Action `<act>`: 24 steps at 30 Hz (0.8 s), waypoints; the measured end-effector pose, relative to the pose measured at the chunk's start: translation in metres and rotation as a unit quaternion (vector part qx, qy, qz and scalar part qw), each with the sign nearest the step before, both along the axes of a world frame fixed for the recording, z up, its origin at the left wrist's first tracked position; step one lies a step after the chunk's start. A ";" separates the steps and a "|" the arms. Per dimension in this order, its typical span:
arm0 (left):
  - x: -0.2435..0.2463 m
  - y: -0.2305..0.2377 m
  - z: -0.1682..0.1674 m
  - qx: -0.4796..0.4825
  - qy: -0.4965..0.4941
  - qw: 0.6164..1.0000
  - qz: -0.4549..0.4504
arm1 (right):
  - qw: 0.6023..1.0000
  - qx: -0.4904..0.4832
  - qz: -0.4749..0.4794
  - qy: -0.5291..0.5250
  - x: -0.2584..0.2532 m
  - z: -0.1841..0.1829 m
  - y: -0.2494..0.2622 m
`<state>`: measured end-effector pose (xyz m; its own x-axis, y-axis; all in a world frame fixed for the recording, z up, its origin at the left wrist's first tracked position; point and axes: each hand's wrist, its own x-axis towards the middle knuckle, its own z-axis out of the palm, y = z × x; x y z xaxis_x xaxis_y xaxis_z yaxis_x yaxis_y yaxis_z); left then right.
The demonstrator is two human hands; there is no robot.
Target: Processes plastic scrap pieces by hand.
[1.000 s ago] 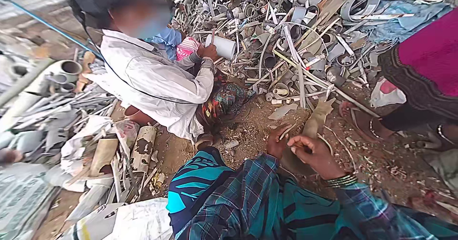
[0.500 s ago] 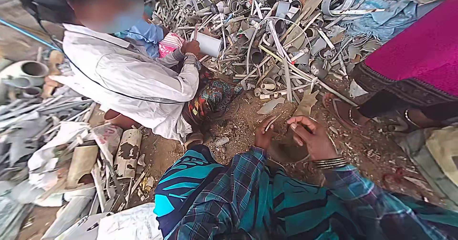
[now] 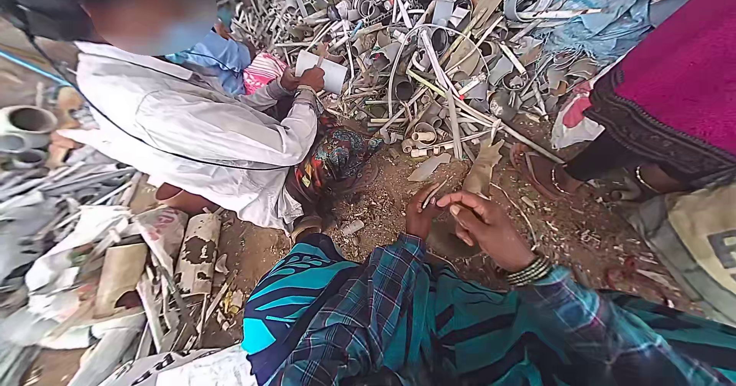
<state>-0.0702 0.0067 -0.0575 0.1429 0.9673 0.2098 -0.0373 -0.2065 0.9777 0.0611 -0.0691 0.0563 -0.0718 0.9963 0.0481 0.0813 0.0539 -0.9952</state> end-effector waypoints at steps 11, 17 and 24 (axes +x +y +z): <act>-0.002 0.000 0.001 0.008 0.021 1.000 -0.004 | 0.998 -0.018 0.030 -0.057 0.008 -0.047 0.016; 0.000 -0.001 0.006 -0.020 0.010 1.000 0.011 | 0.992 0.002 0.110 0.067 0.037 0.069 -0.018; 0.002 -0.002 0.003 0.000 0.026 1.000 -0.006 | 0.997 -0.047 0.049 -0.022 0.022 -0.020 0.015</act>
